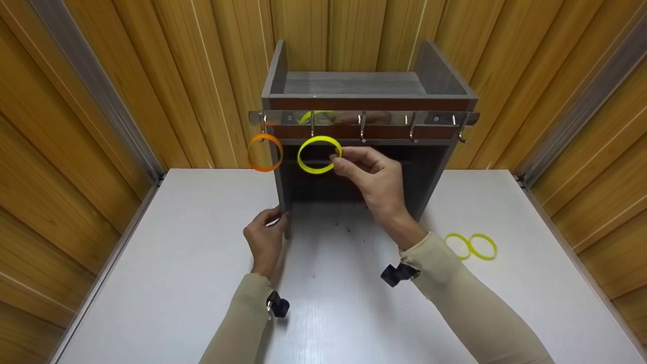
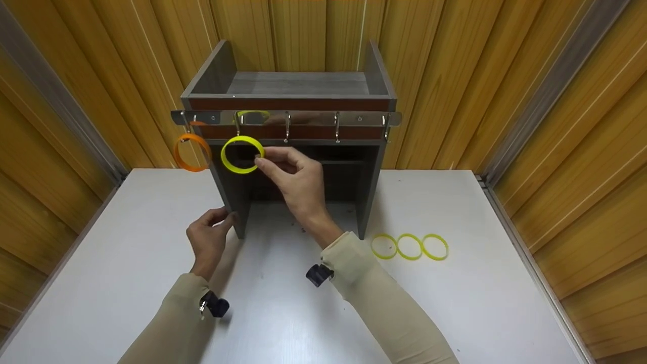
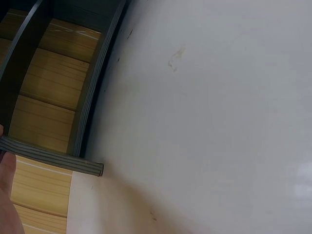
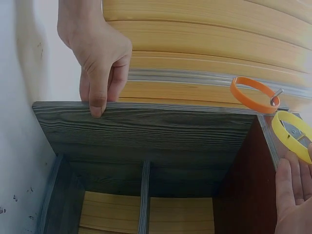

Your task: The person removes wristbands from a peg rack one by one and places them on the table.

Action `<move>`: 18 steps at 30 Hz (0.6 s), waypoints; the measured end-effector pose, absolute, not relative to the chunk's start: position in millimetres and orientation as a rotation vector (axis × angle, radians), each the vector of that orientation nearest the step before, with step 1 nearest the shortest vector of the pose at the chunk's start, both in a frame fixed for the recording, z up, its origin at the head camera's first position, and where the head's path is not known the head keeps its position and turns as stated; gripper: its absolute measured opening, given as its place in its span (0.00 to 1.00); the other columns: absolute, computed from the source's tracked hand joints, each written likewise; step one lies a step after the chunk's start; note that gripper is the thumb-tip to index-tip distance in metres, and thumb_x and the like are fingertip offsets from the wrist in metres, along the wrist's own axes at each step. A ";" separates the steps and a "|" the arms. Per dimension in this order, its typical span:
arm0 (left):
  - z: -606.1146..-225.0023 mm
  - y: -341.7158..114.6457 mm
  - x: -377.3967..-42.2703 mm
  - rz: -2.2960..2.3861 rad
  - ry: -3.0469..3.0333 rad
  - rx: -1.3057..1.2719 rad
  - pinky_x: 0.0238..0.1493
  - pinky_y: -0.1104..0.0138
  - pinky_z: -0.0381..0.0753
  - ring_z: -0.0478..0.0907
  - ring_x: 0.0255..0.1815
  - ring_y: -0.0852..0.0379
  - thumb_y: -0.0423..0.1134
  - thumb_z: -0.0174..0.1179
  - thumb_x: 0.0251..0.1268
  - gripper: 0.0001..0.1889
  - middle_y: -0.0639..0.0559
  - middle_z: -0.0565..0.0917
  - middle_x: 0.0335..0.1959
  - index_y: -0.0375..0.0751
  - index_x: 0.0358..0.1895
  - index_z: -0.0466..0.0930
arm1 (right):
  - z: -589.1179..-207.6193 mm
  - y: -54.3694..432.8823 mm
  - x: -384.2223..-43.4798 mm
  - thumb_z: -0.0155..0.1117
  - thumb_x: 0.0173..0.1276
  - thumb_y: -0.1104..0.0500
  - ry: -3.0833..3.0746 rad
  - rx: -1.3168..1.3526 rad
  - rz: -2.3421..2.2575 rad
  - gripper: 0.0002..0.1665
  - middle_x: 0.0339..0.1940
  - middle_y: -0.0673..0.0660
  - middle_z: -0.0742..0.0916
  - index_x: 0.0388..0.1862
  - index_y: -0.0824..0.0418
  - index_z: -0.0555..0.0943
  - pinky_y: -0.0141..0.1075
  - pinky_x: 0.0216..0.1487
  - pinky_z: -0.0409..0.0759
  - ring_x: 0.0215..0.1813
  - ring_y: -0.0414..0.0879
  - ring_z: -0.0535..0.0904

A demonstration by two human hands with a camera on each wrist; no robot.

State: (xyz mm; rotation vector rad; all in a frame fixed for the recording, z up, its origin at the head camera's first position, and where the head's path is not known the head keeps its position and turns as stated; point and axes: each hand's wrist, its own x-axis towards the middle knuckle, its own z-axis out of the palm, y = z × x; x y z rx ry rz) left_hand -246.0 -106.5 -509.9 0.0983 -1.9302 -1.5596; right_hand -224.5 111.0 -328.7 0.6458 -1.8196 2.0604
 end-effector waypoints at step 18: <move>-510.3 -110.9 -244.8 -1.532 -1.962 0.105 0.41 0.67 0.90 0.91 0.43 0.47 0.23 0.76 0.59 0.08 0.43 0.92 0.39 0.33 0.41 0.92 | -341.6 138.0 -208.5 0.76 0.69 0.68 -1.865 0.614 2.020 0.15 0.48 0.66 0.91 0.54 0.71 0.87 0.45 0.53 0.89 0.49 0.61 0.89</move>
